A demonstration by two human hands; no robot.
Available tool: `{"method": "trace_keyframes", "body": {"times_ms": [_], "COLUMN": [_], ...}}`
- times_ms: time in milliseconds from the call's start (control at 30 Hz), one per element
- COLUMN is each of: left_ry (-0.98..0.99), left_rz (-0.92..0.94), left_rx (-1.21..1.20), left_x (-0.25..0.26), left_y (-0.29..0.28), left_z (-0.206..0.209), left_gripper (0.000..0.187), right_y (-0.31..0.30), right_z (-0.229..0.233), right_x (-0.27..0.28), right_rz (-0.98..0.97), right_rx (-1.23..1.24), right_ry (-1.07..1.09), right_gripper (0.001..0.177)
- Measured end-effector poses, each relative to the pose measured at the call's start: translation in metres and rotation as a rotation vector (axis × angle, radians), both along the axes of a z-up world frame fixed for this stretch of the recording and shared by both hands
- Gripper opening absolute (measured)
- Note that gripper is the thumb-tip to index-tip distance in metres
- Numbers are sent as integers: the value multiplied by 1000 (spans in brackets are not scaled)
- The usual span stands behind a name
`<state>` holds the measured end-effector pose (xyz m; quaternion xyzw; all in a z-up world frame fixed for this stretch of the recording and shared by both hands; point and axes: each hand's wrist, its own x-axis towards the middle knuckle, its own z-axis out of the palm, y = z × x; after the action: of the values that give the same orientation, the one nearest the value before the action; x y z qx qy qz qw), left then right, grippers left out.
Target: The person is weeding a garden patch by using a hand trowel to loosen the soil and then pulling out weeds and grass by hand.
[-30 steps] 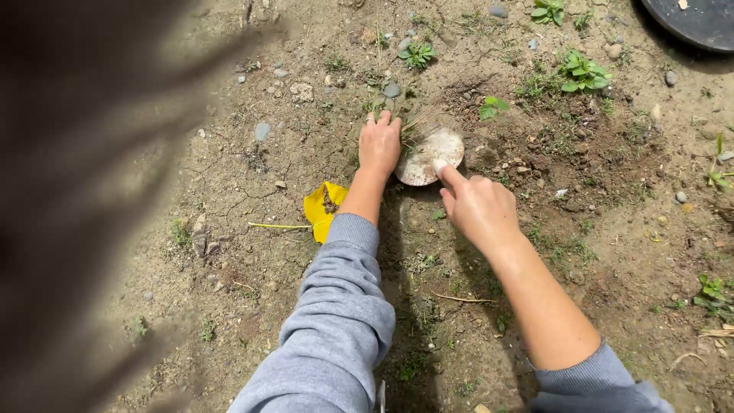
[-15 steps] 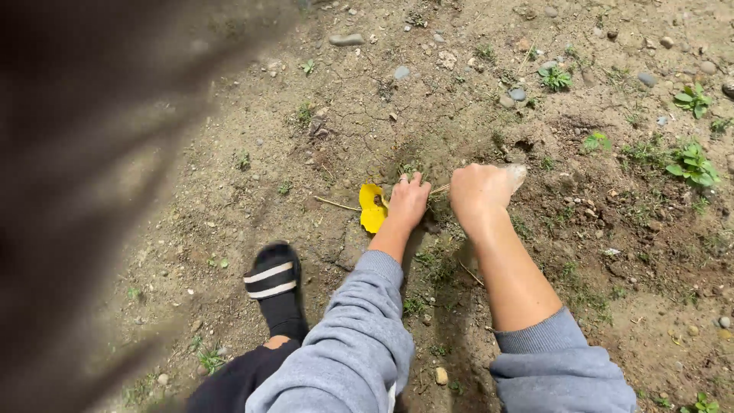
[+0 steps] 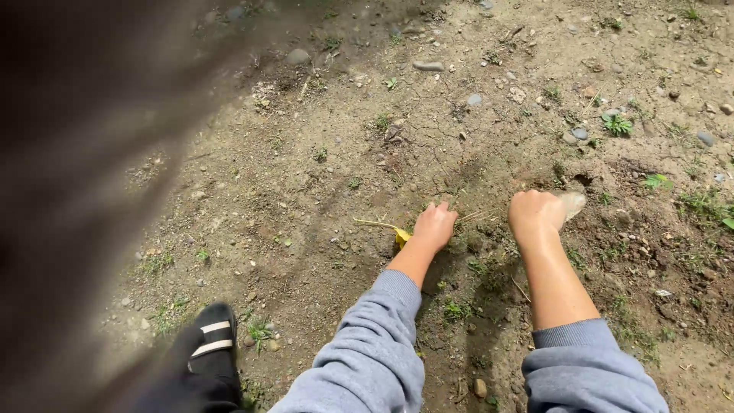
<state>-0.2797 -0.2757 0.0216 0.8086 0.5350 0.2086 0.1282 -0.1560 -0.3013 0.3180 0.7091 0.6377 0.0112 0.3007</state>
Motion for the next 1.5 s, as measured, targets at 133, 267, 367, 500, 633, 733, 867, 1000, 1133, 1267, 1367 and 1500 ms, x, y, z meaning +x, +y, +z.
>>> {"method": "trace_keyframes", "body": {"times_ms": [133,267,367,500,633,733,867,1000,1133,1267,1367,1500], "left_ry": [32,134,119,75,-96,-460,-1070,-1395,-1346,-1548,-1480,-1487], "left_rz": [-43,22,131,191,315,598,1297,1493,1410,1499,1576,1675], "left_rx": [11,-412,-544,-600,-506,-618,-832,-888,-925,-737,-706,-460], "left_x": [-84,-211,-301,-381,-446,-500,-564,-603,-616,-646,-685,-737], "left_y": [19,59,91,139,161,178,186,172,174,189,198,178], "left_z": [26,90,94,58,48,64,49,103,71,64,55,60], "left_gripper": [19,10,11,36,28,32,52,62,61,62,65,30], "right_y": [26,31,52,99,145,178,202,219,219,226,244,271], "right_z": [-101,-67,-53,17,-18,-10,22,40,49,49,37,16], "right_x": [-7,-73,-137,-284,-378,-461,-560,-628,-680,-718,-747,-801], "right_rz": [-49,-166,-276,-244,16,122,205,322,455,536,596,611], "right_rx": [-21,-281,-297,-342,-87,70,16,-7,26,30,40,25], "right_ry": [-24,-252,-234,-126,-13,187,345,319,323,349,377,537], "right_gripper": [39,29,35,30,34,30,32,34,30,26,26,28]}}
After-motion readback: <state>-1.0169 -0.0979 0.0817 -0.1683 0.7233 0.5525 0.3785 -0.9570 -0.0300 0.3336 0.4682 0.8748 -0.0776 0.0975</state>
